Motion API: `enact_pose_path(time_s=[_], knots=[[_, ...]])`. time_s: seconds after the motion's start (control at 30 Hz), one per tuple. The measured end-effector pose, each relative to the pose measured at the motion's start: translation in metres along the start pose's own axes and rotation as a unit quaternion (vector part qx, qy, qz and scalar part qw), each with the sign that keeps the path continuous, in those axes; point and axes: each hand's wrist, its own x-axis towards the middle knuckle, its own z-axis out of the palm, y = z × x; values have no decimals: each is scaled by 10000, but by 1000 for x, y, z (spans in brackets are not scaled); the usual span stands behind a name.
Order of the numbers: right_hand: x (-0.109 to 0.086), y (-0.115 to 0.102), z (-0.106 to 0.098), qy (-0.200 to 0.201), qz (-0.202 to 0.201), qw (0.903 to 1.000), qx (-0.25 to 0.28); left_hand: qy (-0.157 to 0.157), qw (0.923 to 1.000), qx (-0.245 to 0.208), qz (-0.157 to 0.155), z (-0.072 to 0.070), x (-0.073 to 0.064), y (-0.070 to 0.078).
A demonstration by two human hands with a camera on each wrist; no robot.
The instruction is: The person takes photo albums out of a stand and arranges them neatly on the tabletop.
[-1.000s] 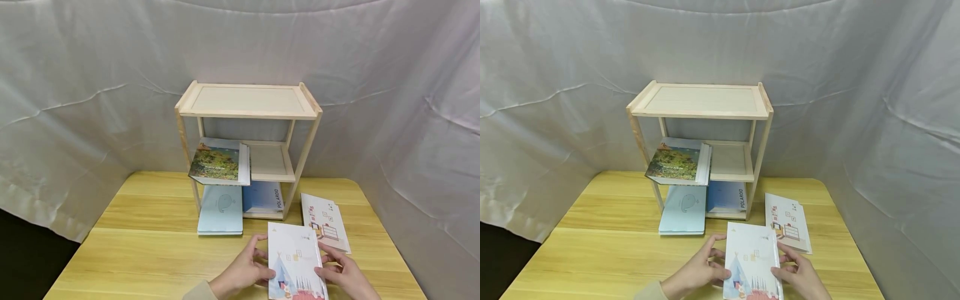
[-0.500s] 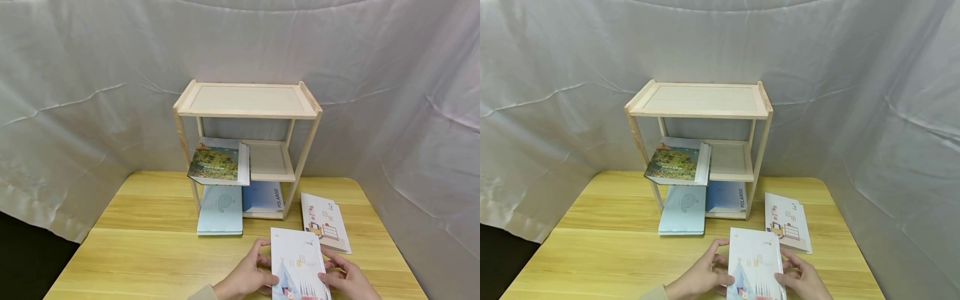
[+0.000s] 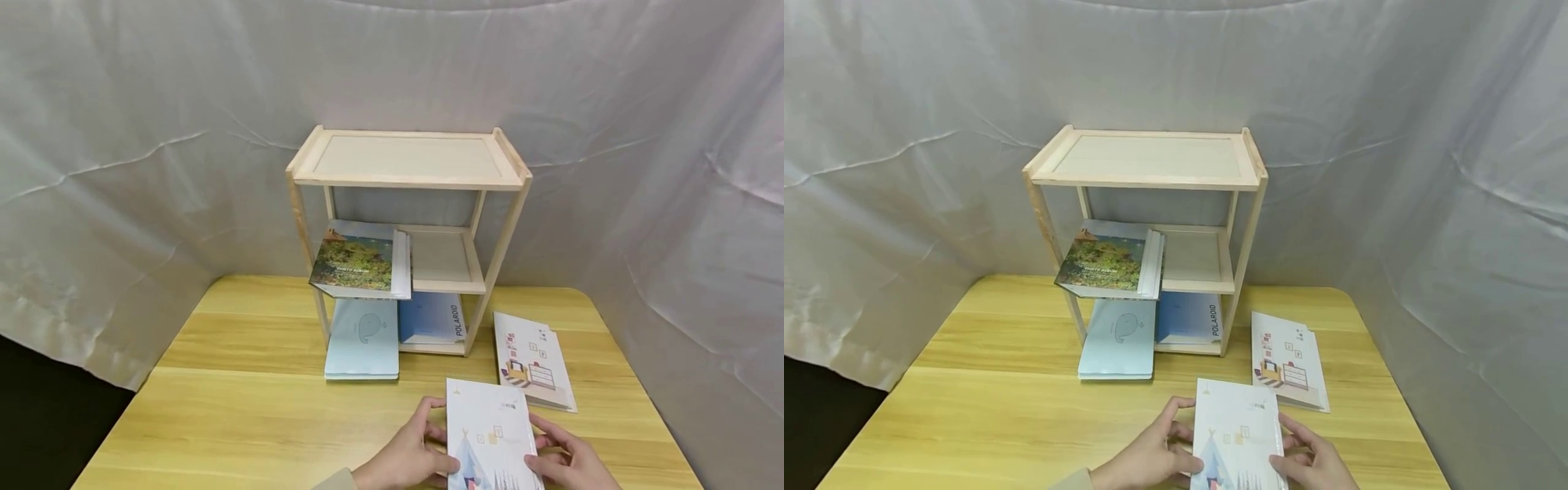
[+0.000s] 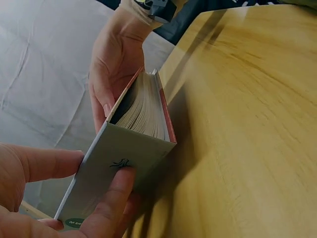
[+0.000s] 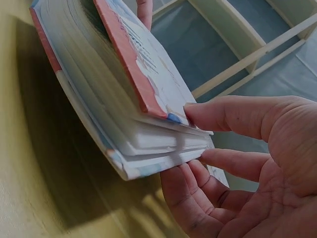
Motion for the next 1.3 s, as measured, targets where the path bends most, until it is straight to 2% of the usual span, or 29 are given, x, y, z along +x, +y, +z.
enact_pose_path(time_s=[0.17, 0.4, 0.5, 0.63, 0.97, 1.3], knots=[[3, 8, -1, 116, 64, 9999, -13, 5, 9998, -107, -186, 4, 9, -5], [4, 22, -9, 389, 390, 9984, 138, -184, 9990, -228, -323, 14, 22, -6], [5, 23, -14, 527, 485, 9974, 116, -196, 9988, -320, -314, 19, 27, -5], [6, 25, -22, 462, 486, 9977, 129, -194, 9988, -367, -263, 25, 35, -5], [7, 29, -35, 510, 521, 9973, -15, -163, 9993, -199, -290, 34, 52, 0], [1, 44, -45, 704, 639, 9955, -44, -270, 9992, -49, -285, 51, 59, -1]])
